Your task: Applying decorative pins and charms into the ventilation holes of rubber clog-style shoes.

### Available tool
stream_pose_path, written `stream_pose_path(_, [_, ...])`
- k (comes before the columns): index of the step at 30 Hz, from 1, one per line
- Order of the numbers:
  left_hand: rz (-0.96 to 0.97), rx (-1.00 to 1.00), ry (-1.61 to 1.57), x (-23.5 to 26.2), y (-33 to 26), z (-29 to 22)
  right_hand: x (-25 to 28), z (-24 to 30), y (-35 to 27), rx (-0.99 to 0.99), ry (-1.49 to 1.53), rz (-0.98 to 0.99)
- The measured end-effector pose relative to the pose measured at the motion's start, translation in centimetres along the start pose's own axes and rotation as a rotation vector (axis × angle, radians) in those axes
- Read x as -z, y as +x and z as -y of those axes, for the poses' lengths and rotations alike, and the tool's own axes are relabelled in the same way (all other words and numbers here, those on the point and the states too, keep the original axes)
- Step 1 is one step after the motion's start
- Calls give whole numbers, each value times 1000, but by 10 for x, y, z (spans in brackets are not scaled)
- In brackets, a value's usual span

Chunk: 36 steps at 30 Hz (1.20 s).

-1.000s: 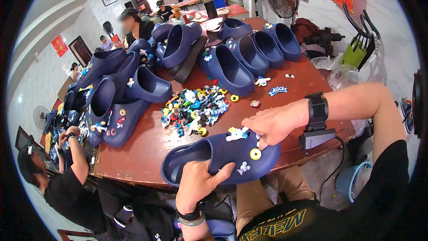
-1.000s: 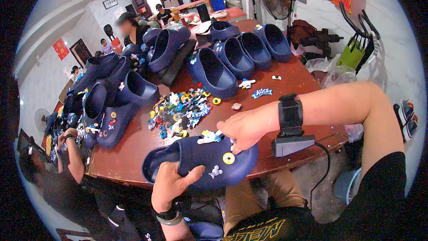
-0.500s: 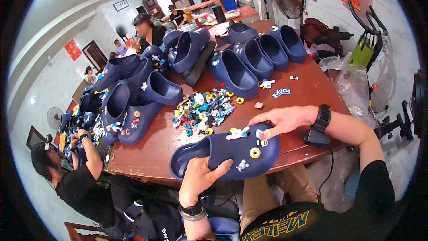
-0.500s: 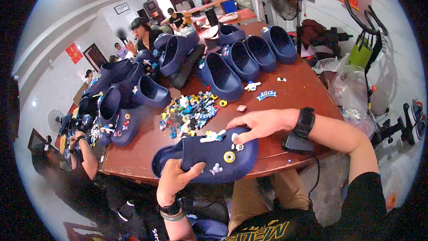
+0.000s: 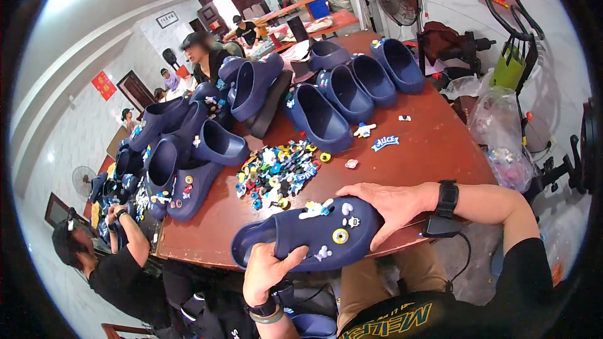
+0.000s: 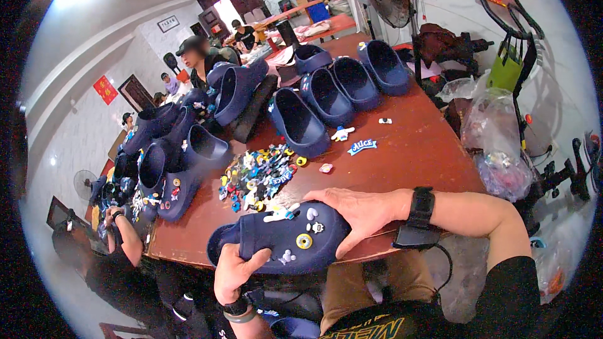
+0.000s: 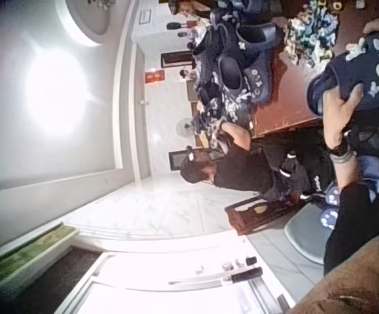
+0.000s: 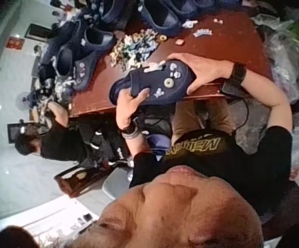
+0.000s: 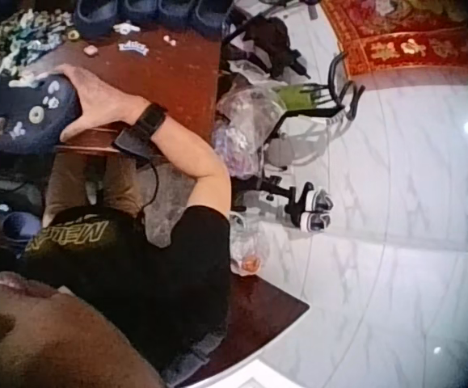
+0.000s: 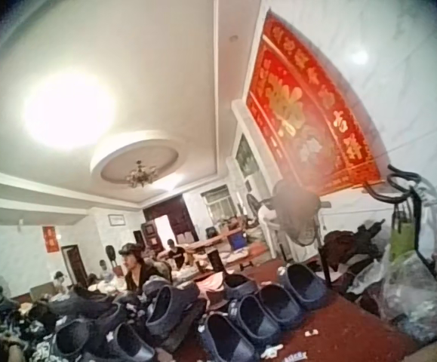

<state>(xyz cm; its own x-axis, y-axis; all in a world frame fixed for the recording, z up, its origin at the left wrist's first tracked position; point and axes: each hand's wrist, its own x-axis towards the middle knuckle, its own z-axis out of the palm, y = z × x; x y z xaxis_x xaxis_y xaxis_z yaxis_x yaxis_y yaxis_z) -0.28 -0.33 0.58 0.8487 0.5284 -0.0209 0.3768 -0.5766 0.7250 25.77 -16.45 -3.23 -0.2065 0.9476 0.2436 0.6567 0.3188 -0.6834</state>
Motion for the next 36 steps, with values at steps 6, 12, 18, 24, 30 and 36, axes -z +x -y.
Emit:
stream_pose_path(6, [-411,-146,-108,-9,-3,21,-2,-5,-2,53,-7,-48])
stream_pose_path(12, [-786,-105,338,24,-14,59,-4,-3,-4,51,-14,-55])
stream_pose_path(18, [-217,353,-23,58,-17,69,-7,-10,-4,51,-13,-74])
stream_pose_path(24, [-83,425,-83,64,-28,74,-1,-22,-6,-107,-63,-264])
stream_pose_path(30, [145,400,-645,42,-56,35,-5,-23,3,-111,1,-318])
stream_pose_path(36, [8,369,-889,37,-42,5,-4,-24,3,22,612,-550])
